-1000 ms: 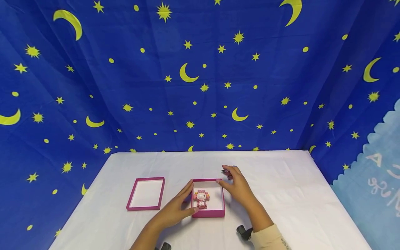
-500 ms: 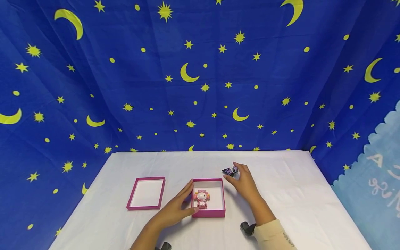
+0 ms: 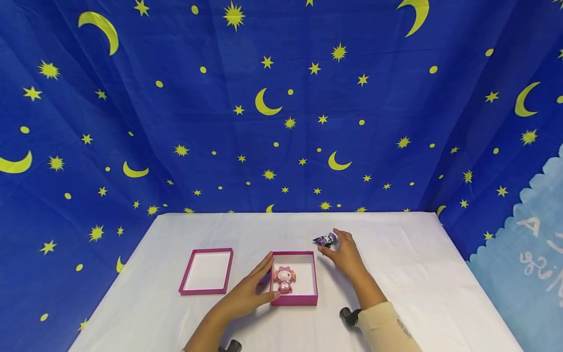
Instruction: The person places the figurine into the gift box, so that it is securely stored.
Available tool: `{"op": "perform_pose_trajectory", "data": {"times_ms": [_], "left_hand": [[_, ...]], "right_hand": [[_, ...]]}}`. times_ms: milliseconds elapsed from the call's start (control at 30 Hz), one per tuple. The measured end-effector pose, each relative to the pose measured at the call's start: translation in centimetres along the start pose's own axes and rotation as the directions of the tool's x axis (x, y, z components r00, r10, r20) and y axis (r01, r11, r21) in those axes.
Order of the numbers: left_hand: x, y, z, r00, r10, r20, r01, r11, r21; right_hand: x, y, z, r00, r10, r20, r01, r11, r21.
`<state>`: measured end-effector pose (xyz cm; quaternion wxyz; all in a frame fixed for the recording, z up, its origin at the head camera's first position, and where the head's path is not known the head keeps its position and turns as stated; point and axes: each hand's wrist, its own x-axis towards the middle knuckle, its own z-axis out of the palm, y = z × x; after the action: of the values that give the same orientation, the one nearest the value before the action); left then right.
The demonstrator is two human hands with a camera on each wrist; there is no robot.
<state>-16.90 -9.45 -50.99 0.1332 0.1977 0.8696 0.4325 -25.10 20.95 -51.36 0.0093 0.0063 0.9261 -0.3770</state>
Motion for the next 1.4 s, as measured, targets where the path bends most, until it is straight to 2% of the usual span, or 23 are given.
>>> {"op": "perform_pose_trajectory", "data": {"times_ms": [233, 433, 767, 967, 1167, 1400], "left_hand": [[0.0, 0.0, 0.0, 1.0, 0.004, -0.004, -0.005, 1.0, -0.005], [0.1, 0.0, -0.1, 1.0, 0.004, -0.001, -0.004, 1.0, 0.0], [0.0, 0.0, -0.1, 1.0, 0.01, -0.006, -0.01, 1.0, -0.003], [0.0, 0.0, 0.0, 1.0, -0.011, -0.003, 0.011, 1.0, -0.002], [0.0, -0.1, 0.0, 1.0, -0.018, -0.002, 0.018, 1.0, -0.002], [0.0, -0.2, 0.0, 1.0, -0.017, -0.002, 0.017, 1.0, -0.001]], "right_hand": [[0.8, 0.6, 0.2, 0.999, 0.039, 0.036, -0.038, 0.999, -0.021], [1.5, 0.8, 0.2, 0.998, 0.041, 0.053, -0.038, 0.998, -0.056], [1.7, 1.0, 0.4, 0.999, -0.001, 0.032, 0.004, 0.998, -0.069], [1.6, 1.0, 0.3, 1.0, -0.01, 0.028, 0.012, 0.997, -0.07], [1.4, 0.9, 0.3, 0.999, 0.004, 0.037, -0.002, 0.999, -0.044], [1.2, 1.0, -0.1, 0.998, 0.036, 0.053, -0.038, 0.999, 0.036]]}}
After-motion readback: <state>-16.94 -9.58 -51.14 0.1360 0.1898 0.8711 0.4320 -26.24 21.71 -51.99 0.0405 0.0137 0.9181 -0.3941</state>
